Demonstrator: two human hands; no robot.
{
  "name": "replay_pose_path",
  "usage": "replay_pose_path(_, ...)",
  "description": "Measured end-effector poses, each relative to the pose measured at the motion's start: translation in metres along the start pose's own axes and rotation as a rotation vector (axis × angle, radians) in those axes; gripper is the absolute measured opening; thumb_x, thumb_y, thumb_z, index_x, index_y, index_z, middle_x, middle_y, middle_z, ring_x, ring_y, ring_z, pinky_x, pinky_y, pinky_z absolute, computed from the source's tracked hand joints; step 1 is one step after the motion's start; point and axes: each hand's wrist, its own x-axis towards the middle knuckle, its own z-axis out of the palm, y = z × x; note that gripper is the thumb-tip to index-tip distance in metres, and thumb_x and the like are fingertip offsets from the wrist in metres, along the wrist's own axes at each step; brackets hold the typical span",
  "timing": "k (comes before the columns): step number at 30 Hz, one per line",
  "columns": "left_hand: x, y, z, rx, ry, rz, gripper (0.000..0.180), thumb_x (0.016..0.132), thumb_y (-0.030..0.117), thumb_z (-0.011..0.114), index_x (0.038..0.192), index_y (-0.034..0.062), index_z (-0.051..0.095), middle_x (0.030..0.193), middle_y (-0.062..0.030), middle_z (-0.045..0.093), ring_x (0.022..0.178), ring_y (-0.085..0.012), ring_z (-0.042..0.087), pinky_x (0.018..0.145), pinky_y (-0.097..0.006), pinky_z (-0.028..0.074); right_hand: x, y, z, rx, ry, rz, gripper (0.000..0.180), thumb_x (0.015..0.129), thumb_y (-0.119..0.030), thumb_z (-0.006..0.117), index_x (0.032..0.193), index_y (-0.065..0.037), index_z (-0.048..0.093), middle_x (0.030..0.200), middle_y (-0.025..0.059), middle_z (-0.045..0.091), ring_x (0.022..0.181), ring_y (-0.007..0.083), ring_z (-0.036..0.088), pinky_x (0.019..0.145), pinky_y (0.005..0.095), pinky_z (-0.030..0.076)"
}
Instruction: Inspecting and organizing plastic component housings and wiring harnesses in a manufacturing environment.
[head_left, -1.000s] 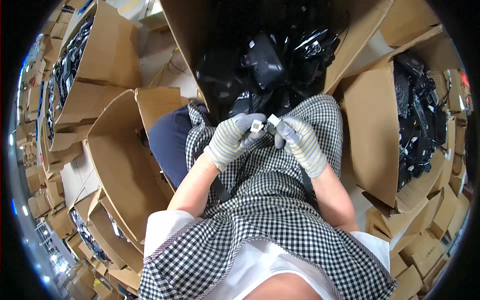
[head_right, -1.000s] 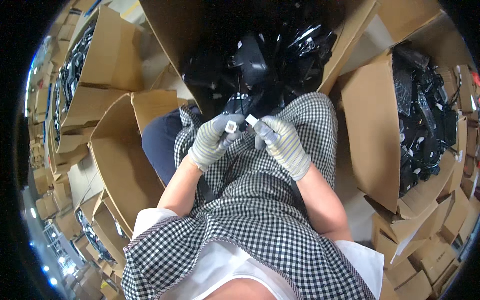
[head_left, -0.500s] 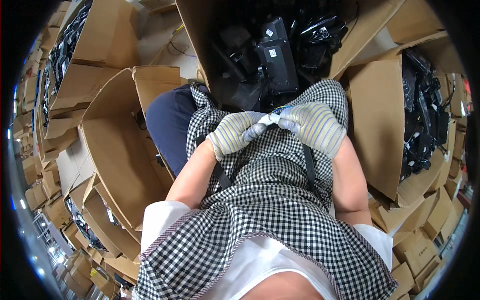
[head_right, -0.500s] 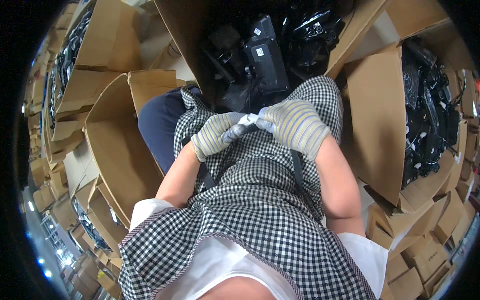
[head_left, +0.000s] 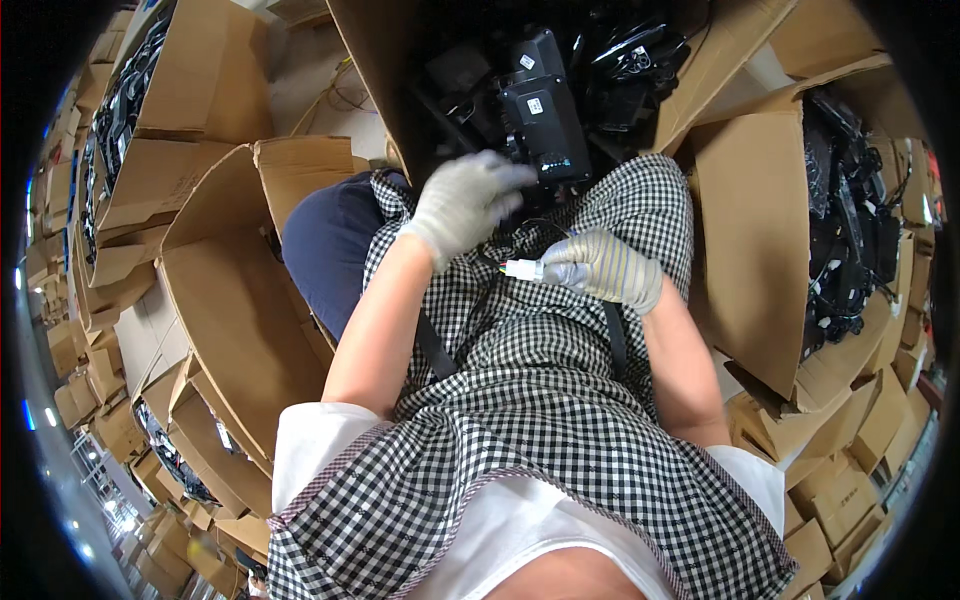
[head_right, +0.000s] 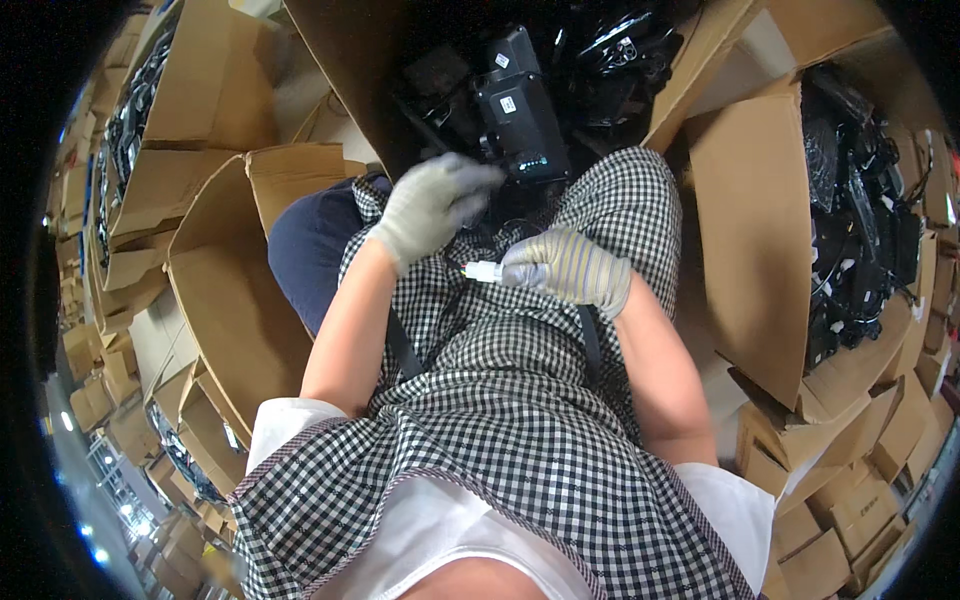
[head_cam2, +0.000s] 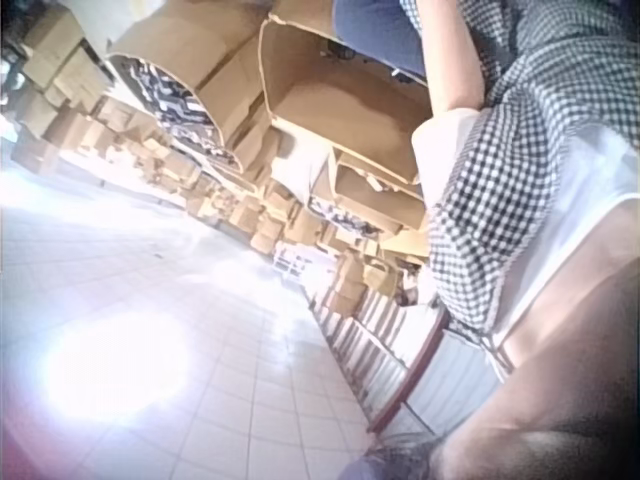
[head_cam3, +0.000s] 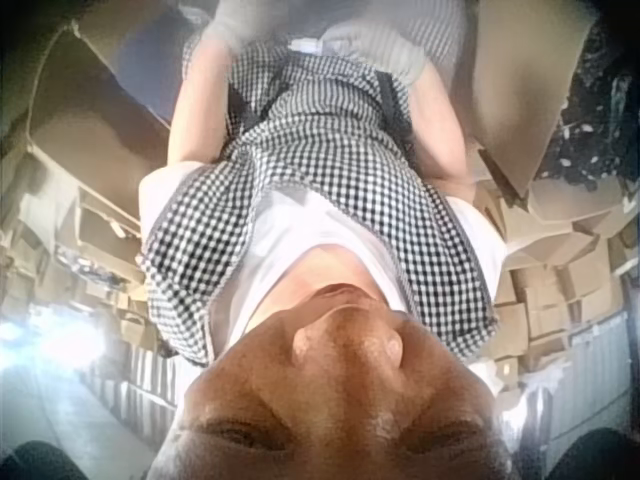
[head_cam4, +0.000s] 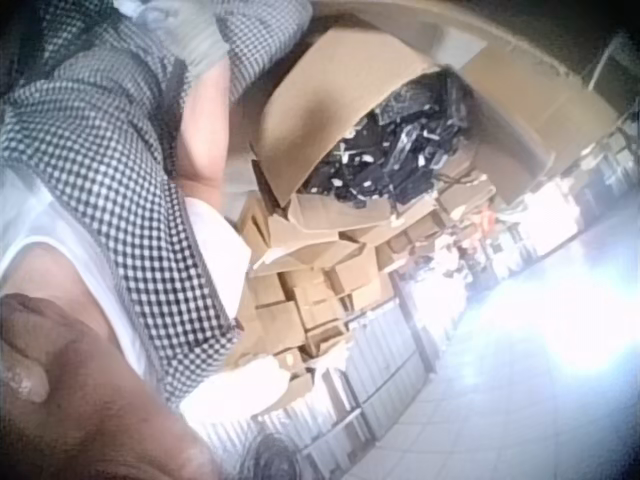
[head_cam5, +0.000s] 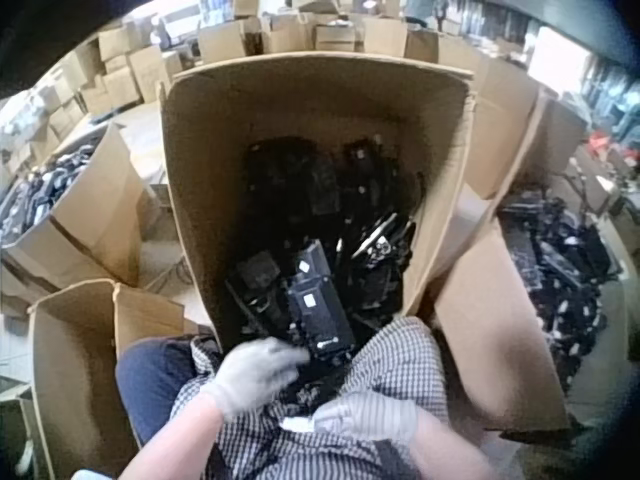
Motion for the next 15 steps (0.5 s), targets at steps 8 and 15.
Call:
replay_pose_path(8, 0.05, -0.037, 0.02, 0.617, 0.063, 0.118, 0.031, 0.078, 0.016, 0.059, 0.107, 0.0219, 0.065, 0.099, -0.0035, 0.064, 0.093, -0.0252, 0.061, 0.082, -0.039, 0.048, -0.003, 0.015, 0.028, 0.153, -0.032, -0.066, 0.042, 0.089, -0.044, 0.057, 0.086, -0.004, 0.067, 0.061, 0.0016, 0.054, 0.051, 0.0102, 0.048, 0.05, 0.0264, 0.04)
replay_pose_path(15, -0.013, -0.03, 0.001, -1.292, 0.662, -0.306, 0.022, 0.092, 0.024, 0.059, 0.108, 0.008, 0.06, 0.088, -0.0034, 0.065, 0.073, -0.0133, 0.063, 0.065, -0.027, 0.053, -0.003, 0.029, 0.039, 0.099, -0.245, -0.087, 0.042, 0.091, -0.044, 0.054, 0.079, -0.005, 0.064, 0.058, -0.0011, 0.046, 0.053, 0.0086, 0.042, 0.049, 0.0266, 0.036)
